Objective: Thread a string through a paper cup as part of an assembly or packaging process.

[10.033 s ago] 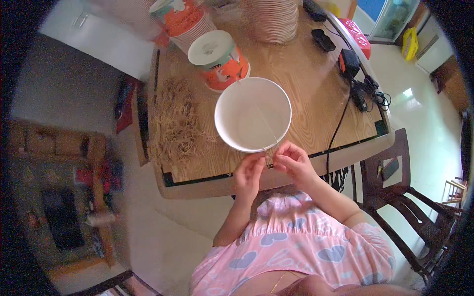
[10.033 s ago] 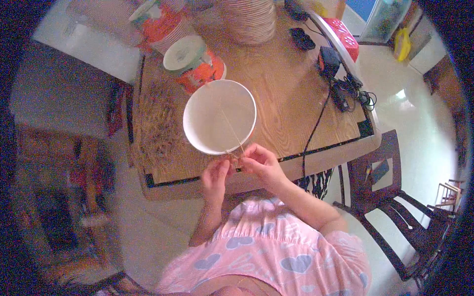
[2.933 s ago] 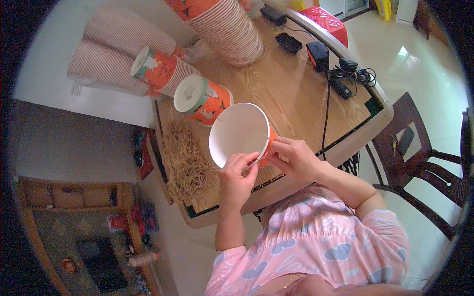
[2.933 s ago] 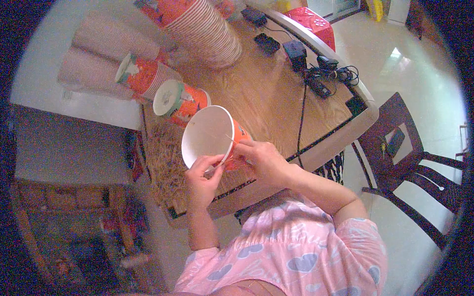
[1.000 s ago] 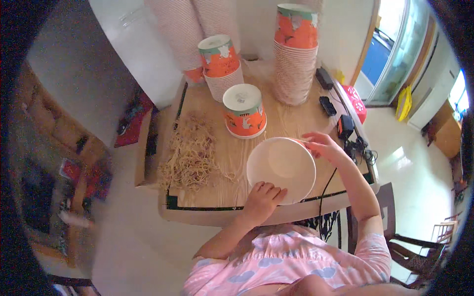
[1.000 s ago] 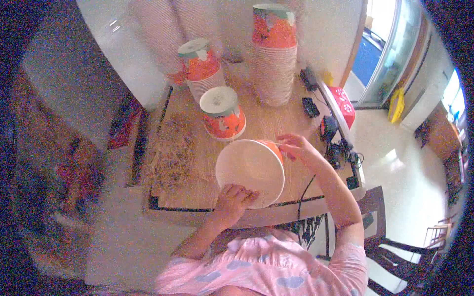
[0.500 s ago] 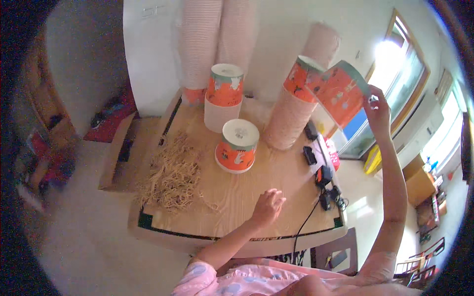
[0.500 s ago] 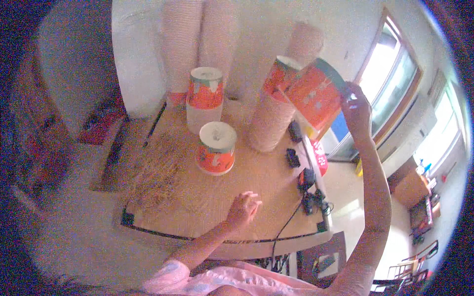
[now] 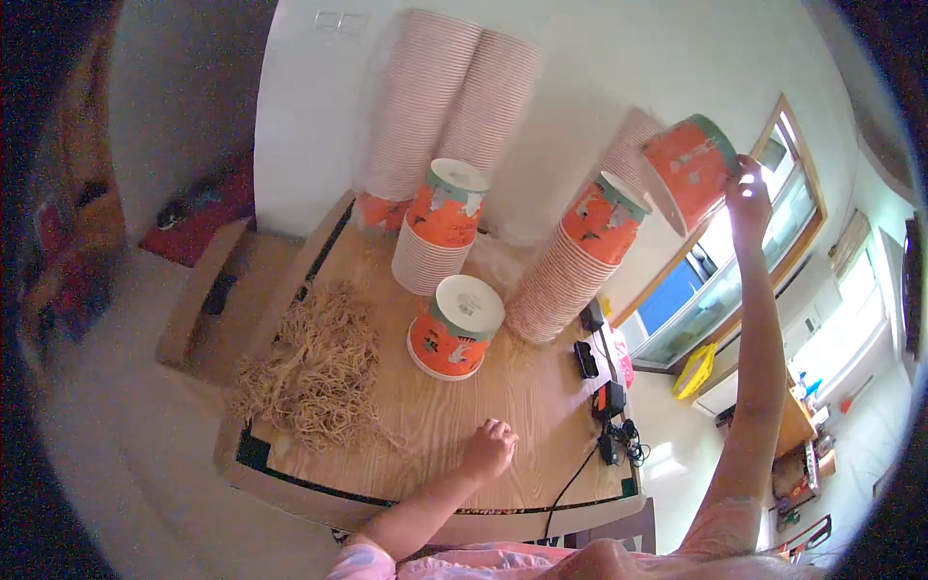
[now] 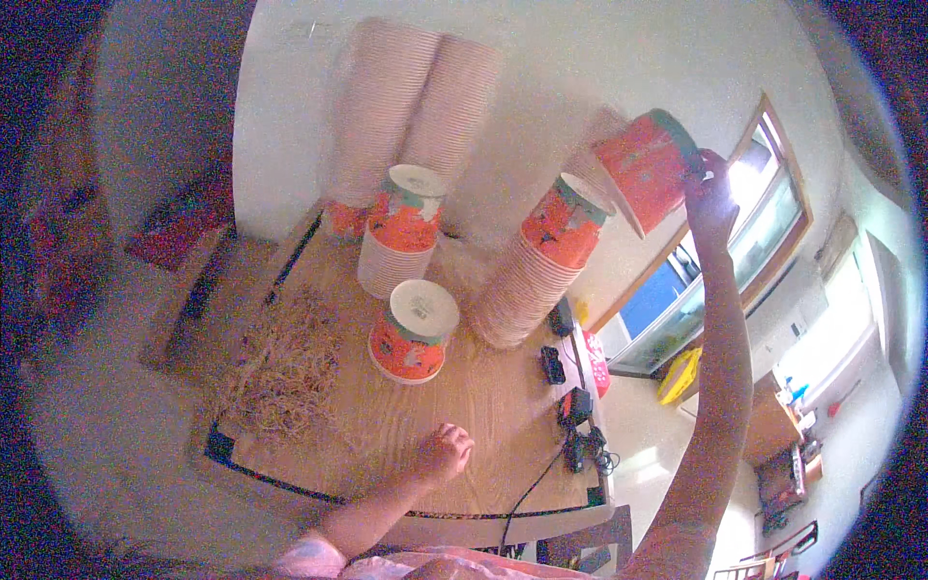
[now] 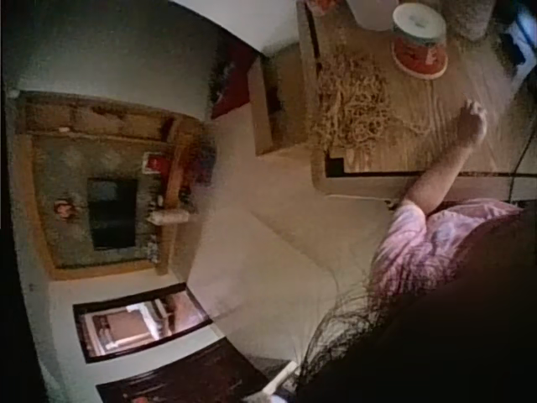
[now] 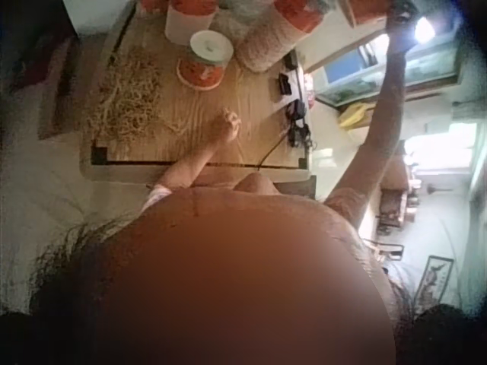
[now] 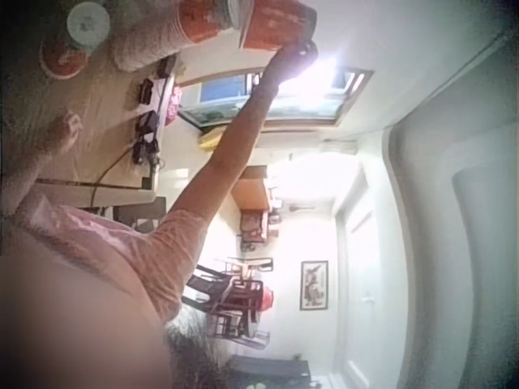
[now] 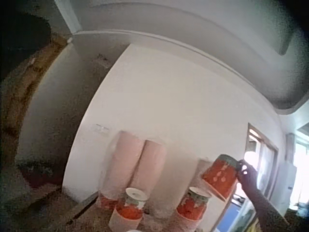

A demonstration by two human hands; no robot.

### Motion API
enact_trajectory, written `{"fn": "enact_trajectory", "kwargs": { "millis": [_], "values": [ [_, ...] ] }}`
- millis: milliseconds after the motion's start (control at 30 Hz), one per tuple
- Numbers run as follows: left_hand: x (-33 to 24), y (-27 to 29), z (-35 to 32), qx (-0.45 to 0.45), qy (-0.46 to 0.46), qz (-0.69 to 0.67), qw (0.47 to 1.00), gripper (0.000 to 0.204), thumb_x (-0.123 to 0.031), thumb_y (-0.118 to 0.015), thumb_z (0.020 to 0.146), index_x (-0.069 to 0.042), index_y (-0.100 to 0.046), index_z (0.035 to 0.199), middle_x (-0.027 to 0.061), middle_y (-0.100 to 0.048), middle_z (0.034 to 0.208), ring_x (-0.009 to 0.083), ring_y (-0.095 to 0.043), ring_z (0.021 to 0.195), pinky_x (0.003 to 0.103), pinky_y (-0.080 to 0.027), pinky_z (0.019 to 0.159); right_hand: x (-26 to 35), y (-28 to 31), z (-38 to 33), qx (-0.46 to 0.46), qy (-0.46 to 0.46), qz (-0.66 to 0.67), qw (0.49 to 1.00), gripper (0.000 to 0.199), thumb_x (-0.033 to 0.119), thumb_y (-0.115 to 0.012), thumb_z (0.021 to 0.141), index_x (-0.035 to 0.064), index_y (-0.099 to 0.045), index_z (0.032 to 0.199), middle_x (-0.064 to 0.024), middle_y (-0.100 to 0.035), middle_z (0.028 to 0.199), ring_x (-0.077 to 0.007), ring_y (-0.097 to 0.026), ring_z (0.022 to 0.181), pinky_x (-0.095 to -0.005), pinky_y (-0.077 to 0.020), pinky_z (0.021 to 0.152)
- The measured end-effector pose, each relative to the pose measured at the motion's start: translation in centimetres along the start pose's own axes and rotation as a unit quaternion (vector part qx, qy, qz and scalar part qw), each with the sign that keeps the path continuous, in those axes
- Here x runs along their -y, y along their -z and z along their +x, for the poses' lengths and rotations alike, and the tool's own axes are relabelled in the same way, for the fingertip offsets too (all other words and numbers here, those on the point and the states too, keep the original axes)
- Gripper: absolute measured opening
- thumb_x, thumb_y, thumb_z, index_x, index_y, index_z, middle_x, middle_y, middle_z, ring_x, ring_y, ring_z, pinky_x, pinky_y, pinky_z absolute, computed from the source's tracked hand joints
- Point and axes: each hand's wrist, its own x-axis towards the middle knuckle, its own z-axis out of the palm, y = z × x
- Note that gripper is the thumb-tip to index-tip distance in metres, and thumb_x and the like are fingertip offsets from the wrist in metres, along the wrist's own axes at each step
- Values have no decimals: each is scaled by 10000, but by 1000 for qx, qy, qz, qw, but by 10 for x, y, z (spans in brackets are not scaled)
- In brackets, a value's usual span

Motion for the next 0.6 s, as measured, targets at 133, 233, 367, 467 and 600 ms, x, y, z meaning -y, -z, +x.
{"fn": "enact_trajectory", "kwargs": {
  "millis": [133,233,367,467,600],
  "values": [
    [-2,-1,-1,36,-1,-4,999,74,-155,-605,735,-86,-619,759,63,-572,857,234,-519,881,374,-433,751,-6,-20,0,-22,44,-3,999,368,95,-586,789,116,-484,1142,-65,-575,1040,-147,-602,758,-281,-507,627],
    [0,-2,-1,58,12,-6,998,91,-152,-606,740,-81,-619,795,69,-575,865,241,-522,893,375,-441,776,-12,-41,-13,29,104,-41,993,357,46,-531,795,89,-477,1145,-108,-533,1012,-243,-576,840,-353,-489,714],
    [-3,-1,-1,77,21,-1,997,113,-155,-609,743,-77,-627,822,73,-582,877,252,-531,902,370,-446,813,-34,-70,-30,52,136,-100,984,401,6,-535,778,118,-454,1155,-87,-532,1034,-210,-599,744,-327,-509,623],
    [0,-4,-3,48,-10,-4,999,82,-156,-579,735,-80,-609,740,64,-572,831,228,-525,859,380,-439,733,-37,-84,-41,86,113,-64,988,382,52,-524,796,123,-447,1163,-106,-528,1045,-274,-596,794,-384,-502,654],
    [-2,-3,-4,52,13,0,999,88,-158,-569,740,-79,-606,736,63,-577,822,228,-533,856,374,-450,722,-32,-101,-52,147,47,-52,987,330,137,-494,836,155,-448,1161,-85,-518,1100,-336,-594,848,-444,-499,694]
  ]
}}
